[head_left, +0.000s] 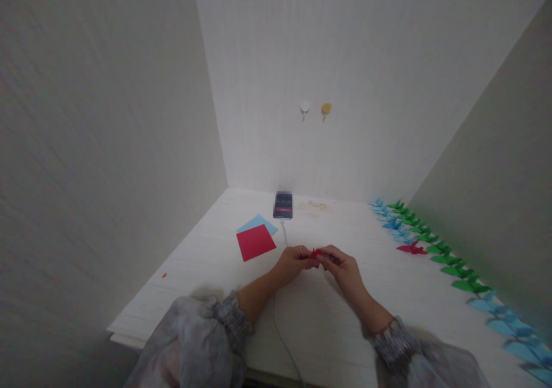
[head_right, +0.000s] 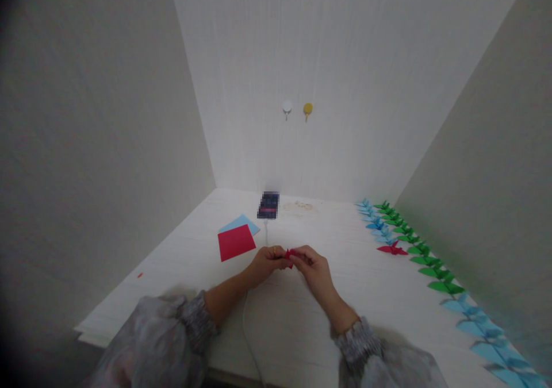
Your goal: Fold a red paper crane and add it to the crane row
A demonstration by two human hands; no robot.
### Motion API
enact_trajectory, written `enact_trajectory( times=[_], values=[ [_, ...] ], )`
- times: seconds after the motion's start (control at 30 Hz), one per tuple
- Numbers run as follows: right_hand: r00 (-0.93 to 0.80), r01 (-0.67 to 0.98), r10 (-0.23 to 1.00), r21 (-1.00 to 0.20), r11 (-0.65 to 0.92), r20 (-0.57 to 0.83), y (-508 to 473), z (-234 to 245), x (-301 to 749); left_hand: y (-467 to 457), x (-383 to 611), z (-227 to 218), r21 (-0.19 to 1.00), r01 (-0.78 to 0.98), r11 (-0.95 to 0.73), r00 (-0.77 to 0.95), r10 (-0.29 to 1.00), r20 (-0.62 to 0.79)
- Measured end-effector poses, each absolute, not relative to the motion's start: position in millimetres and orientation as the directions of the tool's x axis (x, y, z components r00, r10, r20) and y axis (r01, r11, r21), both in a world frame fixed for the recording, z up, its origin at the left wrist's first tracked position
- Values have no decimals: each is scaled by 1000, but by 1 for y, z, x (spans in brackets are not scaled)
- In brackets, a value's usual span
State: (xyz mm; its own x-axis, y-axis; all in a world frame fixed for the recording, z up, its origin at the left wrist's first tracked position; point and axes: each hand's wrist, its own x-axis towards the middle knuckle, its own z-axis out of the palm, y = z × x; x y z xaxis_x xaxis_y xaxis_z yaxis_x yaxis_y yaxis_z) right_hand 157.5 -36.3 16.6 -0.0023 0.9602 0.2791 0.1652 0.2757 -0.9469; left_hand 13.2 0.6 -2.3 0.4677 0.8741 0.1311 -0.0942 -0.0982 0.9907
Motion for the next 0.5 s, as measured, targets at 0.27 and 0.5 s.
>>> enact_trajectory(
  times=[0.27,0.5],
  values=[
    [36,105,979,-975,194,198,-37,17,157,-1,14,2,994,-46,-98,476,873,108],
    [52,97,976,-974,206,211,-36,14,158,-2,13,1,987,72,-147,471,877,96]
  ],
)
